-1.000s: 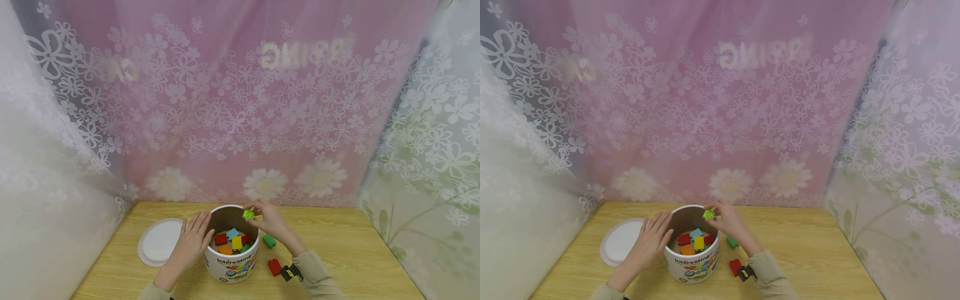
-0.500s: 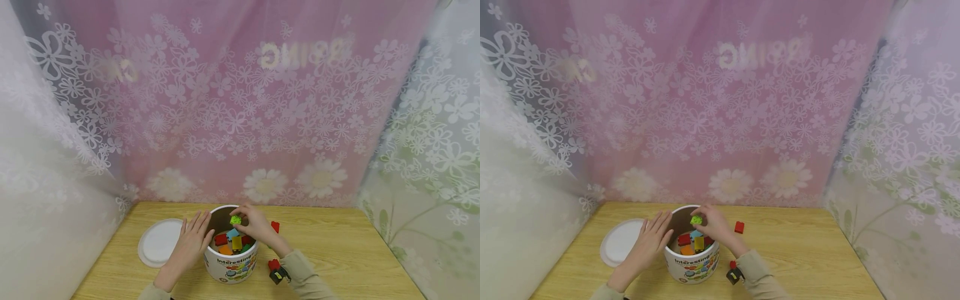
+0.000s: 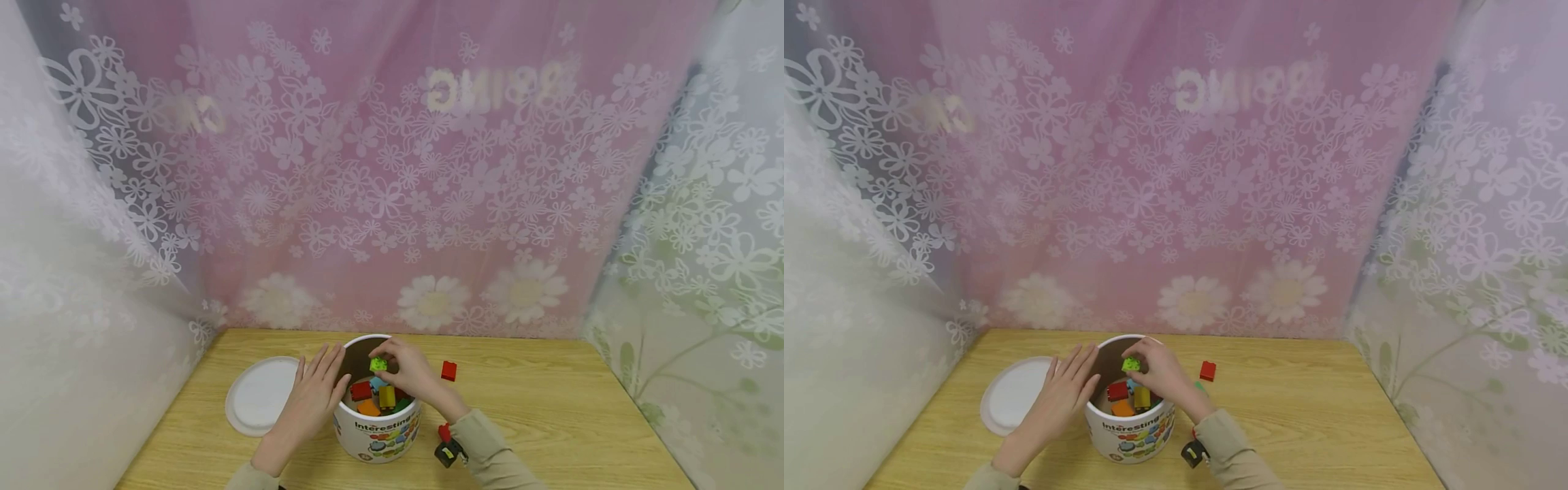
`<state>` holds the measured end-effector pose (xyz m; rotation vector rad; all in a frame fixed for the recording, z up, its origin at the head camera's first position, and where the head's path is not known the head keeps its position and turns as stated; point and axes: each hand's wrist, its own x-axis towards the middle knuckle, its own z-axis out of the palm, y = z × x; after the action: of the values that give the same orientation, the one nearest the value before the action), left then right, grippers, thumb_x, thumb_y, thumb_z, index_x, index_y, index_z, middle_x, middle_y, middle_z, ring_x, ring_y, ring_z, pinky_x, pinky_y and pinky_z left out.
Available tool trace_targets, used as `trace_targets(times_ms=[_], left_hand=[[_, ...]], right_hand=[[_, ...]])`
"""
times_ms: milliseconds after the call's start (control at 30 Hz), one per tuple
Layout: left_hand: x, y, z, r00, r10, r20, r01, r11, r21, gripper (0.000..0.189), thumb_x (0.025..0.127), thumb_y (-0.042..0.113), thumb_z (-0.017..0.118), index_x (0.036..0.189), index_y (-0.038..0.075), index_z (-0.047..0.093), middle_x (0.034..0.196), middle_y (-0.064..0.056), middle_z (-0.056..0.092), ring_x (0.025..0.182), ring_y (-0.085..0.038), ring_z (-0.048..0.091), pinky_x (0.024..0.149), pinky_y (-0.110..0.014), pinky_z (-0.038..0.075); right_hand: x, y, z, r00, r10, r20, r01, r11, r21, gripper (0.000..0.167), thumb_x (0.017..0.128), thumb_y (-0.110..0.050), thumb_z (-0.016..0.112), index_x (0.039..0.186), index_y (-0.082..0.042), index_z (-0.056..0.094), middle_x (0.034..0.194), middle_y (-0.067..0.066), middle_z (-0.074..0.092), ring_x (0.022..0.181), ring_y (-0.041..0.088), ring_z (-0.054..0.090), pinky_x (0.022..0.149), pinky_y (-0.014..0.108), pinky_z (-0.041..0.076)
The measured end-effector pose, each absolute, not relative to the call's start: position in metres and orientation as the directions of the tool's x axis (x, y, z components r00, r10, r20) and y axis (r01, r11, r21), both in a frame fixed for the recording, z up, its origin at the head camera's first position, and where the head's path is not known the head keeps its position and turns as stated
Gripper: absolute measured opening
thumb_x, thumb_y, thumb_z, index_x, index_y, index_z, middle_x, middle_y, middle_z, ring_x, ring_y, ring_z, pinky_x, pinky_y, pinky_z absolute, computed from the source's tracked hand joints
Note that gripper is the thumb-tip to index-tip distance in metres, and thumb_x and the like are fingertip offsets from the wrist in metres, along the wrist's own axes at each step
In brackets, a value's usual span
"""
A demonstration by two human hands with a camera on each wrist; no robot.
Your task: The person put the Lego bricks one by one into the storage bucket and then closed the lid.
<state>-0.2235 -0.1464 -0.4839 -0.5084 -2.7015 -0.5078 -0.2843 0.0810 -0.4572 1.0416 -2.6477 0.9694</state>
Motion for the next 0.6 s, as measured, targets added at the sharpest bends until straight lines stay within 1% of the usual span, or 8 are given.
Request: trace_targets(times_ms=[233, 333, 433, 600], left_hand=[[-0.2238, -0.1467, -0.4843, -0.87, 0.279, 0.406, 0.407, 0.871, 0.274, 0.059, 0.109, 0.041, 0.043, 0.156, 0.004, 0.04, 0.162, -0.011, 0.037, 0.151, -0.035, 0.028, 0.119, -0.067, 0.015], [-0.2241, -0.1468, -0.4844, -0.867, 0.282, 0.411, 0.413, 0.869, 0.274, 0.059, 0.109, 0.04, 0.043, 0.155, 0.004, 0.04, 0.161, -0.011, 0.037, 0.151, -0.036, 0.028, 0.119, -0.068, 0.015], [-0.2244, -0.1469, -0.4847, -0.867, 0.282, 0.41, 0.412, 0.869, 0.273, 0.059, 0.109, 0.041, 0.043, 0.156, 0.004, 0.04, 0.161, -0.011, 0.038, 0.151, -0.036, 0.028, 0.119, -0.068, 0.016], [-0.2249, -0.1473, -0.4855, -0.872, 0.28, 0.402, 0.407, 0.87, 0.278, 0.06, 0.109, 0.042, 0.042, 0.156, 0.005, 0.039, 0.162, -0.011, 0.037, 0.151, -0.035, 0.028, 0.119, -0.068, 0.016]], right_hand=[[-0.2829, 0.0801, -0.4571, -0.759, -0.555, 0.339, -0.641, 0.546, -0.54, 0.026, 0.089, -0.005, 0.078, 0.114, -0.009, 0.071, 0.109, 0.007, 0.063, 0.096, 0.024, 0.066, 0.086, 0.044, 0.059], [-0.2827, 0.0797, -0.4571, -0.764, -0.552, 0.334, -0.635, 0.551, -0.542, 0.027, 0.089, -0.006, 0.078, 0.116, -0.01, 0.071, 0.111, 0.007, 0.064, 0.097, 0.024, 0.066, 0.087, 0.043, 0.059], [-0.2829, 0.0796, -0.4575, -0.772, -0.544, 0.329, -0.624, 0.55, -0.555, 0.031, 0.091, -0.01, 0.077, 0.121, -0.009, 0.07, 0.114, 0.007, 0.065, 0.1, 0.024, 0.067, 0.089, 0.042, 0.059], [-0.2838, 0.0802, -0.46, -0.793, -0.502, 0.345, -0.596, 0.523, -0.609, 0.034, 0.096, -0.015, 0.071, 0.129, -0.007, 0.067, 0.12, 0.007, 0.069, 0.102, 0.023, 0.07, 0.089, 0.038, 0.059]])
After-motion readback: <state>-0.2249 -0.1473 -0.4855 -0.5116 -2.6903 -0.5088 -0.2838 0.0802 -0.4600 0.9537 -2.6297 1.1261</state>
